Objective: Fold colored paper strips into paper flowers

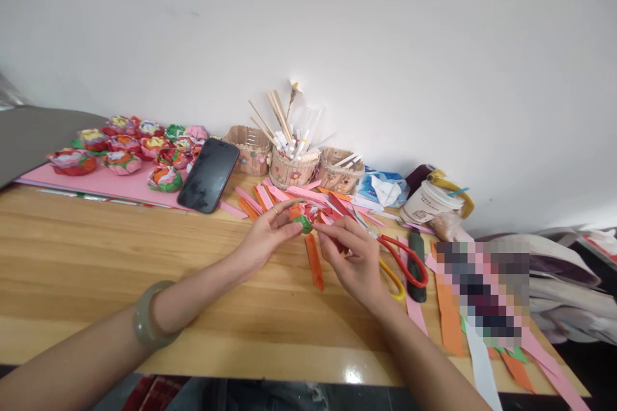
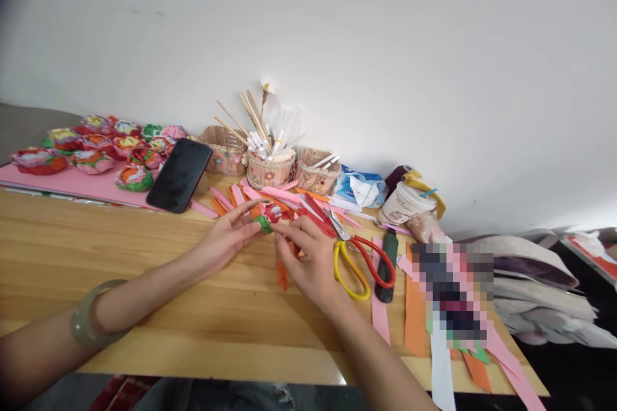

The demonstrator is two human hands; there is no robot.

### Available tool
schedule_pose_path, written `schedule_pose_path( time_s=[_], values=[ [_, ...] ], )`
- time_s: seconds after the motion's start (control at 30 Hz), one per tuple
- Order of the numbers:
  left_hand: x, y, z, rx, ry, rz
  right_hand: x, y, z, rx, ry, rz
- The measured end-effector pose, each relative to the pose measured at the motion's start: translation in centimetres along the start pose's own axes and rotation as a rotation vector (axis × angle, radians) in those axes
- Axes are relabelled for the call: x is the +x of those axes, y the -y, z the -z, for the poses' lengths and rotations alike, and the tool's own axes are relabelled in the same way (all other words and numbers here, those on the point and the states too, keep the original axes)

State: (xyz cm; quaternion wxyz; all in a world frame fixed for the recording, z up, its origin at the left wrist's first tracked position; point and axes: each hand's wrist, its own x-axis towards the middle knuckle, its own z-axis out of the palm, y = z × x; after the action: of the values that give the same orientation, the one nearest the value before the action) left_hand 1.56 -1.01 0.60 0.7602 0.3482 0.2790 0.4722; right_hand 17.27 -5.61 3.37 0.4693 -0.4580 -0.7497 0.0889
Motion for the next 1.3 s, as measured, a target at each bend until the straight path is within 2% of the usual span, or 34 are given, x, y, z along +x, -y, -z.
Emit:
schedule_pose_path(
  time_s=[0.1,0.2,0.4,0.63,0.93,1.13,1.3],
  values=[
    [-0.14,-0.23,-0.11,-0.071,0.052,0.047,0.23,0.31,0.36,0.070,-0.076,-0.089],
    [-0.22,-0.36,-0.05,-0.096,0.090,0.062,0.43,0.38,0.51,0.130,-0.086,-0.168],
    [-0.36,-0.27,0.14,-0.075,0.130,0.073,0.42,0.20,0.35,0.162,-0.047,-0.255],
    [-0.37,-0.37,-0.18,0.001,0.111,0.006,0.47,0.23,0.29,0.114,-0.022,-0.260],
    [-0.25,-0.13,0.11,0.121,0.079,-0.008,0.74,0.18,0.28,0.315,0.112,-0.354],
    [-0.34,-0.40,0.05,0.131,0.098,0.028,0.85,0.39,0.54,0.175,0.128,-0.256],
    [-0.29,-0.35,0.13,0.157,0.110,0.024,0.44,0.03,0.29,-0.136,0.054,-0.016]
  ],
)
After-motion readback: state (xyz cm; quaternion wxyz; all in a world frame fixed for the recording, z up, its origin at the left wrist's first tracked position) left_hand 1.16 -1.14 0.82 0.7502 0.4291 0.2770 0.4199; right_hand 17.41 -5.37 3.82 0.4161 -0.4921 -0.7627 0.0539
